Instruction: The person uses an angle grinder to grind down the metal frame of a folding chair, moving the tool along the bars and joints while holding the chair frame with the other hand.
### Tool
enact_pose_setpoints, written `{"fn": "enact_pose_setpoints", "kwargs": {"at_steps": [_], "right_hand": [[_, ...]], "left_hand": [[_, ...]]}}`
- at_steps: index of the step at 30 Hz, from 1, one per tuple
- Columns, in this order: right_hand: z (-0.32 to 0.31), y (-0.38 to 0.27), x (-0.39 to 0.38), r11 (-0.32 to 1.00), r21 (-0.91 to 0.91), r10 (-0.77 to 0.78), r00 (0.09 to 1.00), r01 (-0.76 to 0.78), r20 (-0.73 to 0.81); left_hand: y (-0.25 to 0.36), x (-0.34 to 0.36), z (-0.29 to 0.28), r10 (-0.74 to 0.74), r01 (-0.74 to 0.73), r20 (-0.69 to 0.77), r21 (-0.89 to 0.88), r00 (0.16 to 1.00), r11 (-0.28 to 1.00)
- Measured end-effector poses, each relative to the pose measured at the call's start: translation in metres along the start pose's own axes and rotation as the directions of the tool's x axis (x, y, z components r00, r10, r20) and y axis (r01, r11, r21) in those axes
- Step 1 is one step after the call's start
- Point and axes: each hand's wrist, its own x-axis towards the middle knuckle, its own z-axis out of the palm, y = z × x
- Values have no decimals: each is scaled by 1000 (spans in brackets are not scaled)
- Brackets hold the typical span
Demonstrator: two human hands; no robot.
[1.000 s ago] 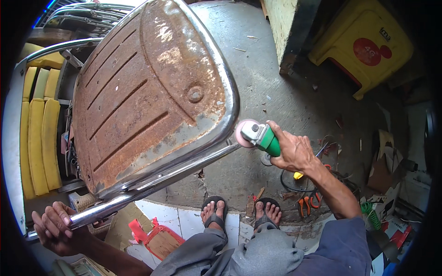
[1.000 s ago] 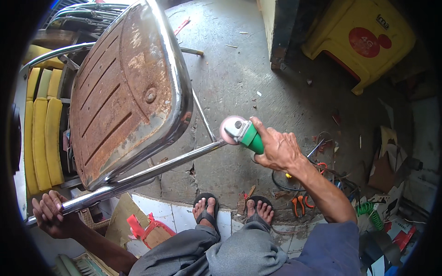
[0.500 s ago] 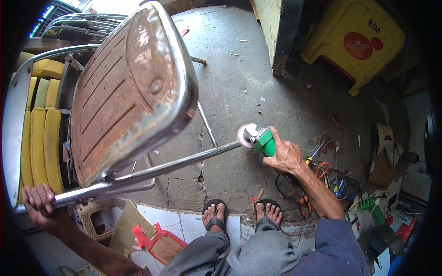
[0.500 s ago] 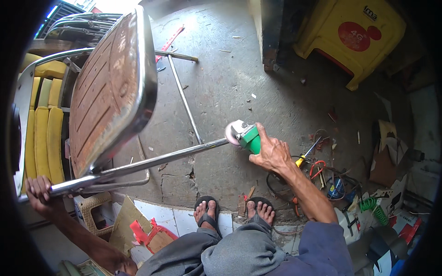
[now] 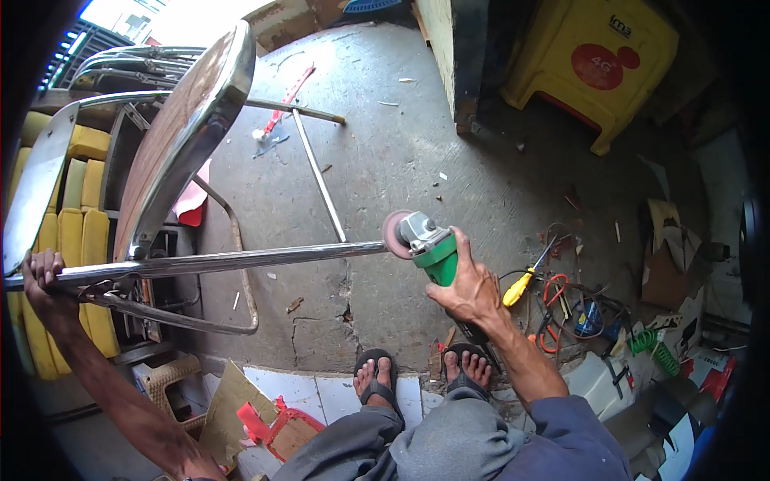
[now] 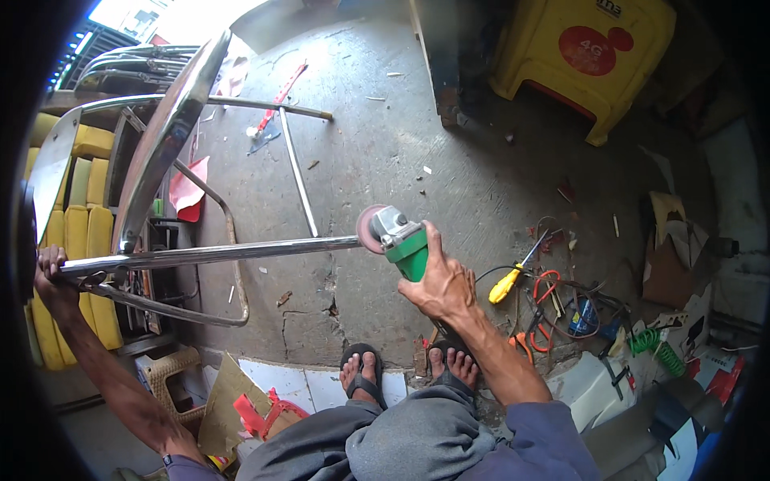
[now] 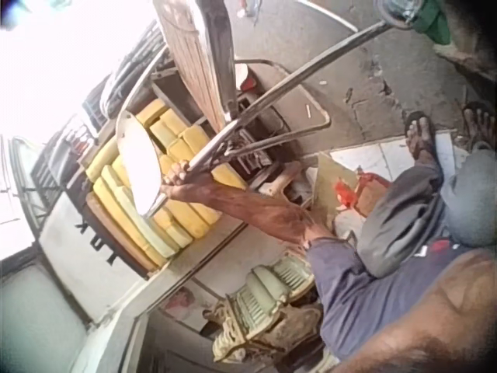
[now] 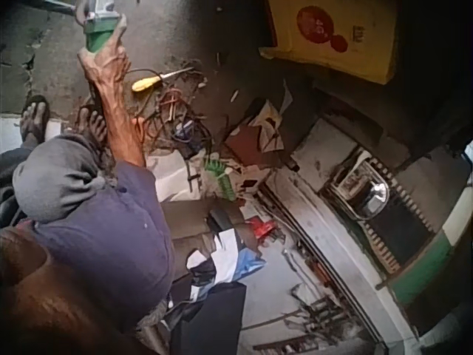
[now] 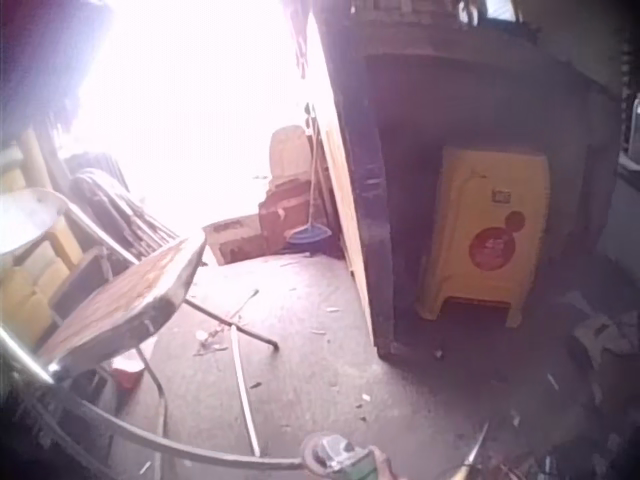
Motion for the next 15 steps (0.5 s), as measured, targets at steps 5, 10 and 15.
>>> {"fn": "enact_pose_setpoints", "kwargs": {"at_steps": [5,10,15], "right_hand": [[19,19,-8,995,30,102,988,-100,-115],[27,-29,-33,990,126,76,992,-63,-101],[37,-13,-23,959,170,257,946,-226,-195]], "left_hand": [[-8,18,7,14,-14,3,-45,1000,999],[-12,19,13,7,-7,-20,-17,1000,1000],[-16,35,35,-19,17,-60,-27,998,999]]}}
